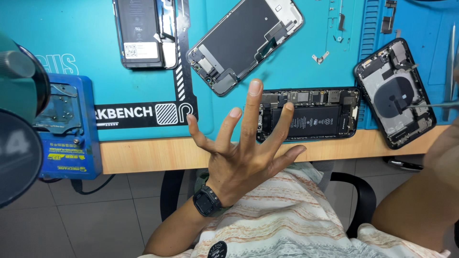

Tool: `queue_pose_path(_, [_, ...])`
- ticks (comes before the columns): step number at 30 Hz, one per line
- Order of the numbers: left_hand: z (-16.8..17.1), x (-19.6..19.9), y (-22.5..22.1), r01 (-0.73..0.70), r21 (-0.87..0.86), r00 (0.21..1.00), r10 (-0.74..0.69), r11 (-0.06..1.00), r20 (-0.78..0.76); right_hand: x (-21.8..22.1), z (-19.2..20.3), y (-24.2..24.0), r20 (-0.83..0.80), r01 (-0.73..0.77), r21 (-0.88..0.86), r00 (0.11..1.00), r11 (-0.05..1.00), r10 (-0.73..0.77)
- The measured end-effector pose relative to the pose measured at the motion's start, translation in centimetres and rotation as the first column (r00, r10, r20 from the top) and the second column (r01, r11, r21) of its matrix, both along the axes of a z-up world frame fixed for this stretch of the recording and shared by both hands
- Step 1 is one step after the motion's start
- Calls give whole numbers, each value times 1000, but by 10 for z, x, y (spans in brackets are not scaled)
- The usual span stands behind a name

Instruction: The person uses a screwdriver to remove screws from the internal components of a disassembled smartphone. They then remove the old battery, place a new battery into the chassis, and secure it with screws. The person also handles the phone's screen assembly and various small screws on the workbench.

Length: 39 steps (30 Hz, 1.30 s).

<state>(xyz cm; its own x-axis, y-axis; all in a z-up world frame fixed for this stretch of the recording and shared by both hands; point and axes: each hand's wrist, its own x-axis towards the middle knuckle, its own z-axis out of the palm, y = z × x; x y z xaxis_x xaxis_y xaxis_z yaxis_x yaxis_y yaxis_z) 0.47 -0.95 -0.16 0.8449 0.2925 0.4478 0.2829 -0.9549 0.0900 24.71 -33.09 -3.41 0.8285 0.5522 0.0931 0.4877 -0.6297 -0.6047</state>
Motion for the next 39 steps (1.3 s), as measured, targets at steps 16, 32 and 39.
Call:
queue_pose_path(16, [-9,-1,0,34,-41,991,-29,999,132,-82,76,190,137,-529,427,840,734,525])
queue_pose_path(32, [-3,4,3,38,-39,979,-29,999,203,-72,99,171,197,-616,68,780,785,594])
queue_pose_path(39, [-13,6,0,57,-92,934,-21,994,356,-53,134,187,199,-711,-236,632,662,749])
